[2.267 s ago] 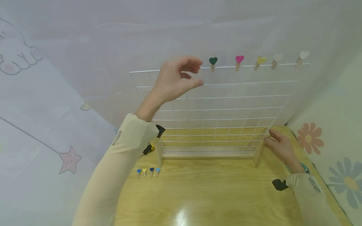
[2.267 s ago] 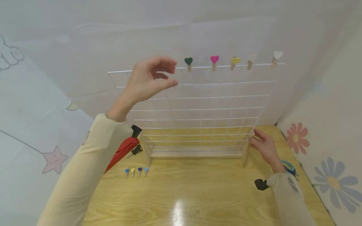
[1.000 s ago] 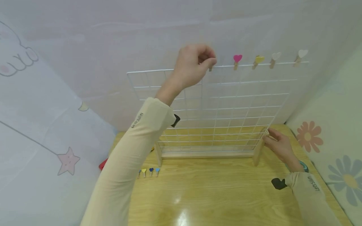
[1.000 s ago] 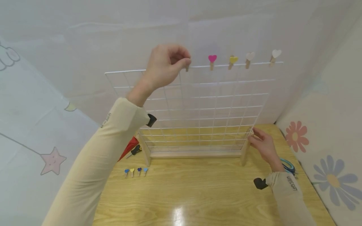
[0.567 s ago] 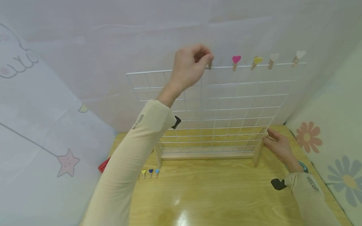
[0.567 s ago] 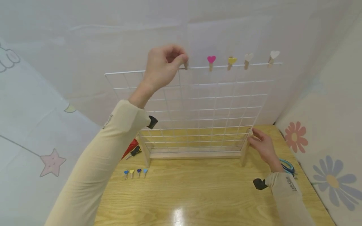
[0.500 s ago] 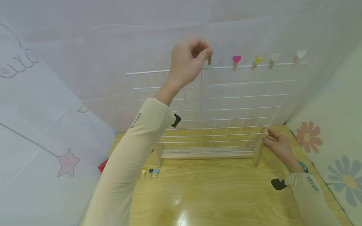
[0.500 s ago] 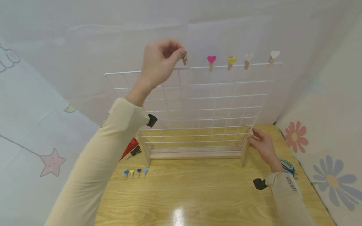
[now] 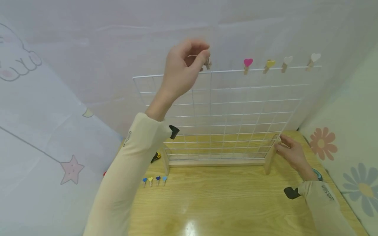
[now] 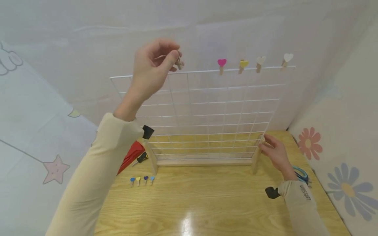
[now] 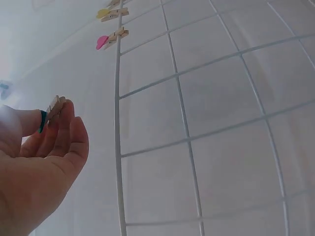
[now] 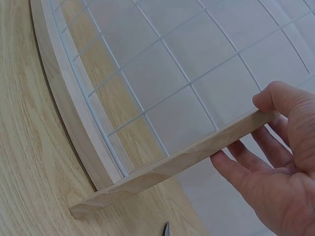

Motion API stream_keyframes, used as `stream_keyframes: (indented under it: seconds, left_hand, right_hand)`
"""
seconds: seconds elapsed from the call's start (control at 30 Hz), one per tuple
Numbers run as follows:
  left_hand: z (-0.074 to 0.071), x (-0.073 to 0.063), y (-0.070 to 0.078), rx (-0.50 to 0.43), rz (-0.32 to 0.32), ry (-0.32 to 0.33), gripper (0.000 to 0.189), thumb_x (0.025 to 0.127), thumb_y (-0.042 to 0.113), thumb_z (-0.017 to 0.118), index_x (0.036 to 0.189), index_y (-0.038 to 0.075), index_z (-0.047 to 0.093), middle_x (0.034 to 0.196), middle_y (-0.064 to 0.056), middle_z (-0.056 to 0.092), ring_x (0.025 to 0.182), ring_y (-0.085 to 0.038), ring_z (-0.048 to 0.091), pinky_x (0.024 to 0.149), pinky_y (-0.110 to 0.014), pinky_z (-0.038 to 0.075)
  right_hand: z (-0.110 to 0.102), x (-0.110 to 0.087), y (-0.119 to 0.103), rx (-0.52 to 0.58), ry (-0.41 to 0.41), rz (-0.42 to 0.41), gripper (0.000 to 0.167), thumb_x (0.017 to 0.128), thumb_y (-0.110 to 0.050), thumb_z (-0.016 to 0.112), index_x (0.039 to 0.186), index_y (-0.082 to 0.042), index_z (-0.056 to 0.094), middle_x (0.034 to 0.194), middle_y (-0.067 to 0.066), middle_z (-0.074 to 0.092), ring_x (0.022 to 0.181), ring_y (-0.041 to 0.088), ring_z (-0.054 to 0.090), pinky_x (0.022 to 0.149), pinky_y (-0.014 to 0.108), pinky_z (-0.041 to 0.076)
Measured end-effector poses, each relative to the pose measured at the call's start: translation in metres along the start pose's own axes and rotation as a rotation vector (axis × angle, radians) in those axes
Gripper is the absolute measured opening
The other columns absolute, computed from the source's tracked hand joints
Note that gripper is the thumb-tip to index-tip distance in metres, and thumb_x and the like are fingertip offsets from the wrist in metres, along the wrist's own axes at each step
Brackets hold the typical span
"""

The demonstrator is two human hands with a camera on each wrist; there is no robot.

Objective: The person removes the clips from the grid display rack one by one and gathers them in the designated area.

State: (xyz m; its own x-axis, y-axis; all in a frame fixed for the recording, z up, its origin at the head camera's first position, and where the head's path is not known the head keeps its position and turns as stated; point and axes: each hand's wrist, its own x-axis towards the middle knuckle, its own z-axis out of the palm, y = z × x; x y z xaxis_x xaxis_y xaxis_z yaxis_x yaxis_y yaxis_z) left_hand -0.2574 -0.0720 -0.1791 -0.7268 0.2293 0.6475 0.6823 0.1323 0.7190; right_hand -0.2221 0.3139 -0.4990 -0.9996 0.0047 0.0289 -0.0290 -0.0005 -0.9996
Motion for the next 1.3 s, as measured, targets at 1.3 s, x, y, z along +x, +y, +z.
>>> stream_keyframes:
  seconds: [1.3]
  left_hand:
    - [-0.059,-0.225,-0.157,0.076,-0.504,-0.127,0.021,0.095,0.005,0.059,0.113,-0.003,0.064,0.107,-0.023,0.063,0.09,-0.037,0.065,0.075,-0.029,0.055]
  right_hand:
    - [-0.006,-0.005,-0.001,-0.04,-0.005,0.0,0.074,0.094,-0.008,0.061,0.146,0.012,0.013,0.15,0.034,0.011,0.095,-0.01,0.057,0.075,0.02,0.054]
